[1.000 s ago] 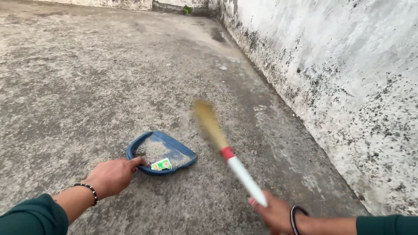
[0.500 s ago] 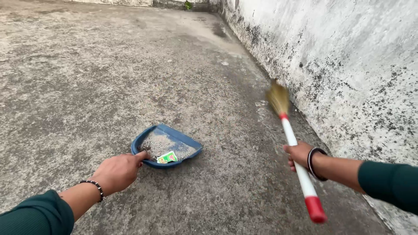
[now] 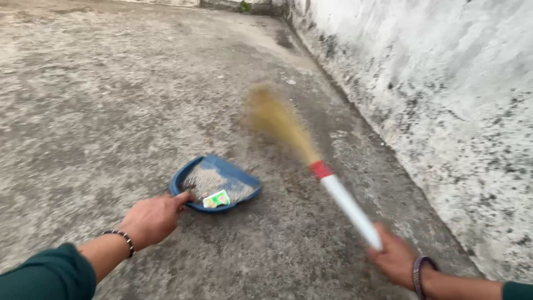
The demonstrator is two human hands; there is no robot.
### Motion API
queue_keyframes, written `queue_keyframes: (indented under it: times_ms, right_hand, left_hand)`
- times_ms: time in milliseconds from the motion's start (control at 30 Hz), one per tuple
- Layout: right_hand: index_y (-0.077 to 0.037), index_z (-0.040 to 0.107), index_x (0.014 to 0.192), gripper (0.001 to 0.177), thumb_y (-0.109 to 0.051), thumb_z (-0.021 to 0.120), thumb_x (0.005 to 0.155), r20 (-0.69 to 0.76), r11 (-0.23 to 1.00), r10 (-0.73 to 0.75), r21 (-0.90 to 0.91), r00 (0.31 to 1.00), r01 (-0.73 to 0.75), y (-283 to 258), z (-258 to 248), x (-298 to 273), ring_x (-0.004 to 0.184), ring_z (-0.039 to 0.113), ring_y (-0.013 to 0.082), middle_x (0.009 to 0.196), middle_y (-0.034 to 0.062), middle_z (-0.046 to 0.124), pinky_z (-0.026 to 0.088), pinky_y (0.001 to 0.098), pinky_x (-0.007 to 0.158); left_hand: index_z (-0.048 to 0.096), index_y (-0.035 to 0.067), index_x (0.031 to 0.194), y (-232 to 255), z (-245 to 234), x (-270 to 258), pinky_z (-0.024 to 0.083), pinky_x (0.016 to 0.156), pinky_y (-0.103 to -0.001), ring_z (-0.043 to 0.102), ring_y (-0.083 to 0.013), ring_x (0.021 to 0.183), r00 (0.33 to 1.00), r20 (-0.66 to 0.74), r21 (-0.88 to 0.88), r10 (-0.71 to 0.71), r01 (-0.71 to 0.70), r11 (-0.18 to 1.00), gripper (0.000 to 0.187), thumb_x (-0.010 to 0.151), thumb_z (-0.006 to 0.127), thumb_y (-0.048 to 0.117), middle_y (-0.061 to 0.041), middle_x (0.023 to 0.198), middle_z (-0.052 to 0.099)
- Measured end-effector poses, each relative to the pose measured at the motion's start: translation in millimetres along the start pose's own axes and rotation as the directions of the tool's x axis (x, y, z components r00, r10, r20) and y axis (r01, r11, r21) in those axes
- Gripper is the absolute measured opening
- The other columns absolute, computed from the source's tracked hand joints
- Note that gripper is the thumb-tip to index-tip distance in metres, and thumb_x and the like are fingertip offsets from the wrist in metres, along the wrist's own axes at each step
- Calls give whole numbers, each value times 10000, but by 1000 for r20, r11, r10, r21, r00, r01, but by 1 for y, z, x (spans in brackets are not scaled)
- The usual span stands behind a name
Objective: Sweeping dust and debris into a dustpan on a concrete rooftop.
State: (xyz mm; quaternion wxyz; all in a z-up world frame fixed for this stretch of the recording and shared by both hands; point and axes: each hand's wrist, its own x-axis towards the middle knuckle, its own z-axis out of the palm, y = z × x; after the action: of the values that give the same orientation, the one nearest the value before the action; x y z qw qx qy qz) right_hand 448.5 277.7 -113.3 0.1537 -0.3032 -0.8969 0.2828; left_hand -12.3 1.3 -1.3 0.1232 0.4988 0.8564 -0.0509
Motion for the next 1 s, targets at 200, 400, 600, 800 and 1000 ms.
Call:
queue_keyframes:
  times_ms: [200, 400, 600, 800, 1000]
  right_hand:
    - [-185, 533, 1328, 341, -274, 599, 1006, 78, 553, 821, 136, 566, -822, 30, 28, -7, 513, 595, 272, 693, 123, 640, 557, 450, 504]
    - [-197, 579, 1178, 333, -483, 520, 1017, 195, 978, 176, 79, 965, -194, 6, 75, 6, 563, 591, 91, 698, -43, 598, 495, 285, 485]
    - [-137, 614, 1146, 390, -490, 554, 991, 211, 772, 619, 9, 756, -635, -112, 7, 126, 466, 538, 150, 596, -6, 582, 494, 352, 478]
    - [-180, 520, 1227, 333, -149, 600, 906, 393, 535, 443, 606, 806, -589, -96, -2, 145, 553, 618, 215, 667, 53, 599, 562, 400, 542]
    - [-147, 431, 1281, 290, -219, 570, 1038, 193, 542, 712, 461, 675, -703, -11, -14, 87, 558, 517, 214, 727, 75, 510, 501, 407, 488]
  left_hand:
    - [520, 323, 1404, -17, -1, 3, 589, 786, -439, 727, -260, 1018, 992, -121, 14, 34, -32, 999, 426, 1020, 408, 174, -61, 1121, 732]
    - [496, 377, 1425, -2, -22, 6, 611, 776, -417, 738, -237, 971, 994, -86, -36, -66, 63, 997, 385, 1080, 338, 307, -49, 1123, 709]
    - [513, 364, 1431, 12, -24, 11, 605, 743, -420, 745, -238, 935, 987, -161, -29, -21, 17, 999, 425, 1061, 343, 241, -62, 1095, 725]
    - [479, 392, 1456, 23, -36, -1, 633, 772, -425, 789, -243, 967, 993, 6, -68, -120, 120, 990, 417, 1096, 314, 260, -77, 1155, 724]
    - [527, 332, 1409, 26, -27, 5, 572, 792, -444, 713, -287, 1005, 986, -164, -86, 10, -25, 996, 389, 1055, 382, 261, -90, 1153, 698]
